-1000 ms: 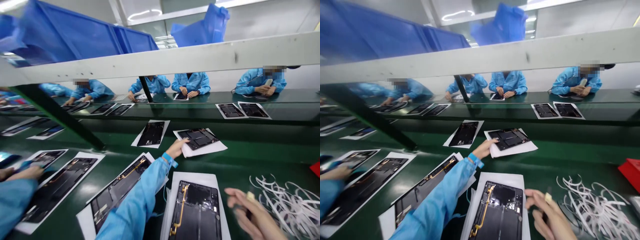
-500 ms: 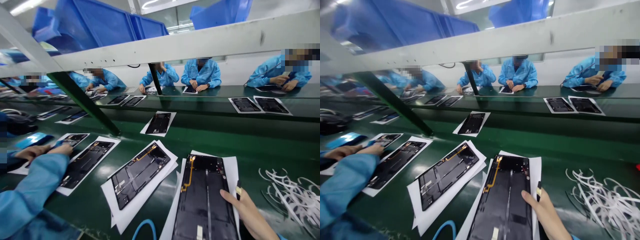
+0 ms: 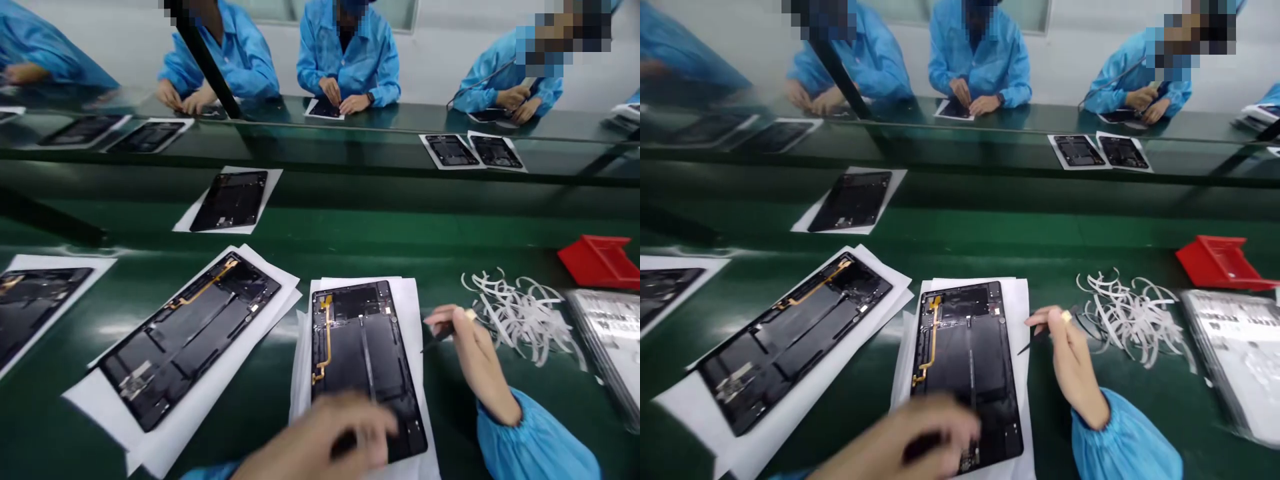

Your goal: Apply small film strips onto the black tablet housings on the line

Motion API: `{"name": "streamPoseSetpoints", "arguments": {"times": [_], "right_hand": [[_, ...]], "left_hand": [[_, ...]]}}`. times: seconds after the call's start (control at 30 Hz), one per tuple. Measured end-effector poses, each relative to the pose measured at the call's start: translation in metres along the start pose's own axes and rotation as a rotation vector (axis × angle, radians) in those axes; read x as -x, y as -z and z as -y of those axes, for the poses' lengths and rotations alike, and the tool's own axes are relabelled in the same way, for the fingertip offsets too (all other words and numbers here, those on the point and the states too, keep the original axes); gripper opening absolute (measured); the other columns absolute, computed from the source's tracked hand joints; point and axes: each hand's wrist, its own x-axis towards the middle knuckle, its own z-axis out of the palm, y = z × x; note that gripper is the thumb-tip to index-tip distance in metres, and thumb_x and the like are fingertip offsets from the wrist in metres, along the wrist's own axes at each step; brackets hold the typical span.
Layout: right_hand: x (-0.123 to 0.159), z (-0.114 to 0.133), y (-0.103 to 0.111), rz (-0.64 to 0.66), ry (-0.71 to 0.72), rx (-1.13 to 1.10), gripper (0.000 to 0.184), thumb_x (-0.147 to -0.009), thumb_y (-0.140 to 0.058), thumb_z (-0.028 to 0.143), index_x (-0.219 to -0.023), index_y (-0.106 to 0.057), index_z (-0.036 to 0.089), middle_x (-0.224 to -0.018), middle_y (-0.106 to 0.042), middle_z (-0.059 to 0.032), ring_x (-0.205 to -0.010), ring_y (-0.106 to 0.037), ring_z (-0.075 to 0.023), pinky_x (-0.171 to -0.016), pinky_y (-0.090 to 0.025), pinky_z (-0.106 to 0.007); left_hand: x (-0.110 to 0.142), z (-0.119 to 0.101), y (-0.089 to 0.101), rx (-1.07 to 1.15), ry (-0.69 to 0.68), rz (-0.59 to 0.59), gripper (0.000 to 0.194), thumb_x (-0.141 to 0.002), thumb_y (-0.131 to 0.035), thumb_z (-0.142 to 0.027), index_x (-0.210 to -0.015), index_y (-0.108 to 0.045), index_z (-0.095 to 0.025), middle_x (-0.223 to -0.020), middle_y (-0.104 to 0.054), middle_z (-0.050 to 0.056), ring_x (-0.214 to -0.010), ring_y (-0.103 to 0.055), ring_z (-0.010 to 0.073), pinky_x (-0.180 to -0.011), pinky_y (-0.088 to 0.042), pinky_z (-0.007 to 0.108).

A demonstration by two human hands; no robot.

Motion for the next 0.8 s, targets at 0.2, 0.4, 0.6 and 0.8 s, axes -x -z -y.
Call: {"name": "streamPoseSetpoints", "arguments": {"times": [0.2, 0.4, 0.6, 0.8], "right_hand": [[-0.01, -0.016, -0.033, 0.194, -0.012, -0.138, 0.029, -0.089, -0.06, 0.048, -0.082, -0.064, 0.02, -0.077, -0.064, -0.0021, -0.07, -0.065, -0.0168, -0.068, -0.055, -0.028], [-0.021, -0.029, -0.037, 0.146, 0.064, -0.145, 0.015, -0.084, -0.069, 0.036, -0.082, -0.066, 0.022, -0.082, -0.066, -0.0042, -0.08, -0.065, -0.0185, -0.071, -0.056, -0.029], [-0.02, -0.034, -0.038, 0.115, 0.078, -0.108, 0.011, -0.086, -0.068, 0.031, -0.08, -0.067, 0.022, -0.083, -0.066, -0.0046, -0.08, -0.065, -0.0186, -0.069, -0.055, -0.029], [-0.018, -0.037, -0.036, 0.057, 0.141, -0.053, 0.005, -0.087, -0.066, 0.023, -0.081, -0.067, 0.022, -0.082, -0.066, -0.0035, -0.078, -0.065, -0.0178, -0.067, -0.054, -0.028]], "left_hand": [[-0.099, 0.016, 0.034, -0.435, -0.132, -0.388, 0.032, -0.092, -0.06, -0.031, -0.124, -0.062, -0.027, -0.115, -0.061, 0.006, -0.11, -0.056, 0.0247, -0.097, -0.045, 0.042], [-0.115, 0.019, 0.031, -0.415, -0.14, -0.402, 0.01, -0.091, -0.063, -0.027, -0.09, -0.072, -0.025, -0.097, -0.065, 0.003, -0.094, -0.062, 0.0214, -0.086, -0.049, 0.038], [-0.111, 0.019, 0.033, -0.41, -0.156, -0.381, 0.009, -0.092, -0.06, -0.025, -0.086, -0.066, -0.023, -0.099, -0.063, 0.003, -0.096, -0.059, 0.0212, -0.088, -0.047, 0.038], [-0.103, 0.019, 0.029, -0.492, -0.174, -0.331, 0.01, -0.094, -0.054, -0.021, -0.087, -0.061, -0.022, -0.109, -0.057, 0.005, -0.103, -0.055, 0.0225, -0.091, -0.044, 0.039]]}}
